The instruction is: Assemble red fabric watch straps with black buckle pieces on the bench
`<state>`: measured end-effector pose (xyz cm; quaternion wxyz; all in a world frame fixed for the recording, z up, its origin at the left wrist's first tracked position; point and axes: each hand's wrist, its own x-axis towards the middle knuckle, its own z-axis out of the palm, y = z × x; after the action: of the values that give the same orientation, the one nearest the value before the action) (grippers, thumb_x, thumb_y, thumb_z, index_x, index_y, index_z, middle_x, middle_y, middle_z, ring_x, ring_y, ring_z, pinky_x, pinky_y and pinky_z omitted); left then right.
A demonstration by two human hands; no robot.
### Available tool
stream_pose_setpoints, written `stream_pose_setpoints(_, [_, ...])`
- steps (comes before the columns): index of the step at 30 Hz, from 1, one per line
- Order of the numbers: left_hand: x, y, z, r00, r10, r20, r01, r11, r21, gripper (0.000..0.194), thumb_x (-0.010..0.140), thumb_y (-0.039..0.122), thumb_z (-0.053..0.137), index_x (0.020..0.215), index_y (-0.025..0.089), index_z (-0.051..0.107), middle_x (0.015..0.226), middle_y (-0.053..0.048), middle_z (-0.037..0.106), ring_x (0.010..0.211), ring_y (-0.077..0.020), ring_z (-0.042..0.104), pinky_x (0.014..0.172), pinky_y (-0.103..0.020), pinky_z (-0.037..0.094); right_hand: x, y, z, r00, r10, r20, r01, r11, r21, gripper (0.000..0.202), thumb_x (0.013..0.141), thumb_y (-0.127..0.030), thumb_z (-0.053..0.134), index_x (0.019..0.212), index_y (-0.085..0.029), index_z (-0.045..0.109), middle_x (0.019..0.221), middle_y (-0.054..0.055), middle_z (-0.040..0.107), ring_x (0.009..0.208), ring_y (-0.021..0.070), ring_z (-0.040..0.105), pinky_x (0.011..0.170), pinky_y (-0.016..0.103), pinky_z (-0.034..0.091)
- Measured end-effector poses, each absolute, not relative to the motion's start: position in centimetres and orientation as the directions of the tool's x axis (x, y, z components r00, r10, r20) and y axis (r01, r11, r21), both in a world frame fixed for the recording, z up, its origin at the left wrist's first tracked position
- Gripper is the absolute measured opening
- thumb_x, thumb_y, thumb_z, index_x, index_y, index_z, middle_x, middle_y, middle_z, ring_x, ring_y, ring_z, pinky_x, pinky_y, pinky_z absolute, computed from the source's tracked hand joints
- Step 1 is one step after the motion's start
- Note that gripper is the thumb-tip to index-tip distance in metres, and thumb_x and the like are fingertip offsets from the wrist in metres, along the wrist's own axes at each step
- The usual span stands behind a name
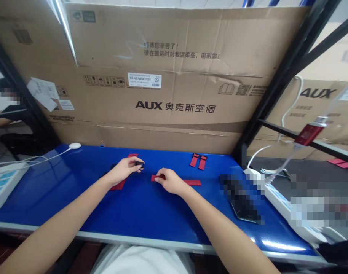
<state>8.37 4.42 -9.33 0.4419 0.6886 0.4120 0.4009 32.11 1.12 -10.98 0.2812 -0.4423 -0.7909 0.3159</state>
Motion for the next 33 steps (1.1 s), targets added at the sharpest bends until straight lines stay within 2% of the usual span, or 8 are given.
stream_pose_setpoints(4, [10.7,2.6,-9.4,0.452,0.882,0.133,0.045,-0.171,0.984,0.037,0.075,0.032,0.074,0.107,0.016,0.063,0.087,-0.005,0.067,0.078,-0.0147,0.064,0.067,-0.025,0.047,32.7,1.3,-10.4,-0.485,0.869,0.092,0.268,0.249,-0.931,0.023,0.086,-0.04,0.056,0.081,-0.018,0.057,0.069,0.001,0.062,0.058,0.0131,0.053,0.059,0.027,0.041])
stream_pose_setpoints(8, [11.4,1.7,-9.5,0.506,0.86,0.075,-0.069,-0.046,0.997,0.041,0.074,0.036,0.077,0.104,0.016,0.058,0.079,-0.003,0.066,0.075,-0.0176,0.068,0.07,-0.03,0.051,33.3,1.1,-9.7,-0.52,0.852,0.067,0.166,0.178,-0.97,0.028,0.083,-0.045,0.06,0.081,-0.018,0.057,0.062,-0.001,0.06,0.049,0.0094,0.044,0.051,0.024,0.031])
stream_pose_setpoints(11, [11.5,1.5,-9.2,0.505,0.862,0.041,-0.064,-0.01,0.998,0.039,0.075,0.038,0.076,0.102,0.014,0.061,0.084,-0.006,0.068,0.079,-0.0204,0.07,0.077,-0.035,0.053,33.6,0.9,-9.3,-0.519,0.853,0.062,0.146,0.16,-0.976,0.027,0.081,-0.044,0.061,0.078,-0.018,0.057,0.058,-0.003,0.057,0.048,0.0087,0.04,0.049,0.024,0.026])
stream_pose_setpoints(13, [11.5,1.4,-9.1,0.512,0.858,0.042,-0.035,-0.028,0.999,0.042,0.077,0.037,0.074,0.109,0.013,0.063,0.083,-0.007,0.069,0.08,-0.0193,0.069,0.079,-0.034,0.053,33.6,0.8,-9.2,-0.523,0.85,0.064,0.137,0.158,-0.978,0.026,0.081,-0.044,0.062,0.077,-0.018,0.057,0.058,-0.003,0.057,0.048,0.0091,0.04,0.049,0.024,0.025])
stream_pose_setpoints(17, [11.4,1.3,-9.0,0.541,0.834,0.106,-0.049,-0.094,0.994,0.053,0.077,0.033,0.074,0.125,0.017,0.058,0.087,-0.005,0.065,0.076,-0.0154,0.065,0.07,-0.028,0.051,33.5,0.9,-9.3,-0.527,0.847,0.069,0.121,0.155,-0.98,0.027,0.08,-0.045,0.062,0.078,-0.019,0.056,0.057,-0.003,0.057,0.048,0.0097,0.04,0.05,0.025,0.025])
stream_pose_setpoints(24, [11.8,1.5,-9.9,0.54,0.836,0.096,-0.035,-0.092,0.995,0.046,0.074,0.034,0.077,0.111,0.014,0.059,0.076,-0.004,0.065,0.069,-0.0157,0.065,0.066,-0.029,0.052,33.6,0.7,-9.0,-0.535,0.842,0.075,0.147,0.18,-0.973,0.027,0.081,-0.044,0.061,0.077,-0.018,0.057,0.058,-0.003,0.056,0.049,0.0095,0.04,0.051,0.025,0.026])
stream_pose_setpoints(29, [12.1,1.4,-10.0,0.55,0.83,0.089,0.015,-0.116,0.993,0.045,0.079,0.037,0.072,0.116,0.014,0.064,0.081,-0.006,0.068,0.067,-0.0143,0.064,0.069,-0.03,0.051,33.4,0.7,-9.1,-0.551,0.829,0.097,0.158,0.218,-0.963,0.028,0.082,-0.045,0.061,0.077,-0.018,0.058,0.06,-0.003,0.054,0.054,0.0106,0.044,0.053,0.024,0.028])
stream_pose_setpoints(33, [12.2,1.6,-10.1,0.514,0.854,0.079,0.004,-0.094,0.996,0.049,0.077,0.036,0.074,0.118,0.014,0.063,0.079,-0.005,0.068,0.065,-0.0139,0.064,0.067,-0.03,0.052,33.3,0.7,-9.0,-0.52,0.842,0.145,0.126,0.243,-0.962,0.029,0.08,-0.046,0.063,0.076,-0.018,0.059,0.067,-0.001,0.054,0.062,0.0117,0.047,0.059,0.025,0.034])
